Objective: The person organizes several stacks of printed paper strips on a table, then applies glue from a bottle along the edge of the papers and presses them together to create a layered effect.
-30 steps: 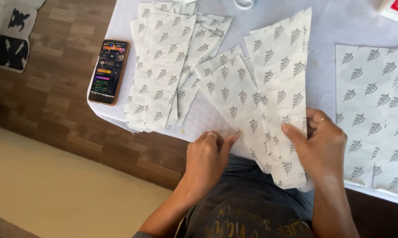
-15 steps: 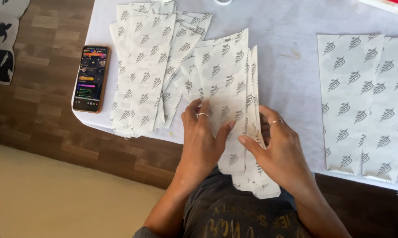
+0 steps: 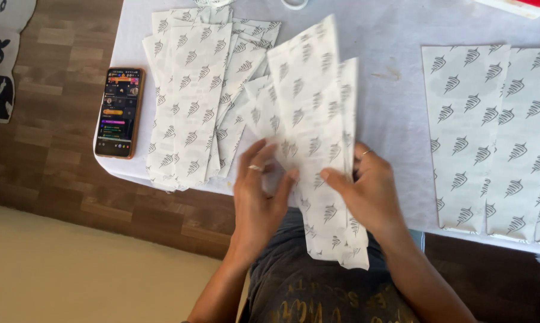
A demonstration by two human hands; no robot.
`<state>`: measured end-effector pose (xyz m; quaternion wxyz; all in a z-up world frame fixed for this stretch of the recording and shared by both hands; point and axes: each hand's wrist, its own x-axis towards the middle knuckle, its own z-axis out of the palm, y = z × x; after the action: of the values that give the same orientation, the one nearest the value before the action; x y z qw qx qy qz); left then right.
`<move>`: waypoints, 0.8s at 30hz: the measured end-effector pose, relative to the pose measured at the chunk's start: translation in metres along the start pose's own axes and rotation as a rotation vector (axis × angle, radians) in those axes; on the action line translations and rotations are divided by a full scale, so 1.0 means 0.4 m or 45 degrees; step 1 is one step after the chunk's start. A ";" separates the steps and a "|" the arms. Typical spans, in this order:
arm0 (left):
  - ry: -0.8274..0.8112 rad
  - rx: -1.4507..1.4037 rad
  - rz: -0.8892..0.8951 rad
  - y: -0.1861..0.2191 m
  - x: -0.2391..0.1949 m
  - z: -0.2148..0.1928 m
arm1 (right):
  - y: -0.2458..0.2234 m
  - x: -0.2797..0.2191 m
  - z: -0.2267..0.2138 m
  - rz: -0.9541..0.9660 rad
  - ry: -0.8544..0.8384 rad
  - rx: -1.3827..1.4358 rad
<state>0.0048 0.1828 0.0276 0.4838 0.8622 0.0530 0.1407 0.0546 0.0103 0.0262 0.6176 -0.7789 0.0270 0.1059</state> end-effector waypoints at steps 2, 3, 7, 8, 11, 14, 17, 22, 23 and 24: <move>0.154 0.110 0.027 -0.020 -0.004 0.002 | 0.006 0.012 -0.025 -0.024 0.011 0.115; 0.127 0.142 -0.065 -0.030 -0.005 0.003 | -0.006 0.012 -0.040 -0.035 0.058 0.149; 0.022 0.218 -0.189 -0.060 0.006 0.033 | 0.062 0.016 -0.073 -0.062 0.118 -0.117; 0.022 0.216 -0.186 -0.040 0.021 0.030 | 0.068 0.021 -0.082 -0.064 0.121 -0.118; -0.047 0.106 -0.319 -0.007 0.048 0.027 | 0.078 0.029 -0.112 -0.234 0.267 -0.320; 0.001 -0.066 -0.272 -0.026 0.048 0.039 | 0.072 0.027 -0.127 -0.063 0.167 -0.061; -0.026 -0.117 -0.234 -0.012 0.068 0.061 | 0.078 0.034 -0.121 -0.096 0.146 0.063; -0.082 -0.385 -0.214 0.023 0.122 0.103 | 0.092 0.045 -0.141 -0.110 0.154 0.080; -0.094 -0.392 -0.215 0.019 0.123 0.102 | 0.084 0.041 -0.157 -0.104 0.165 0.074; -0.093 -0.404 -0.225 0.015 0.123 0.102 | 0.076 0.036 -0.173 -0.148 0.213 -0.007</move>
<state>0.0633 0.1575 0.0219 0.6257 0.7717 0.0881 0.0728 0.0725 -0.0624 0.0091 0.6160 -0.7870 0.0330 0.0047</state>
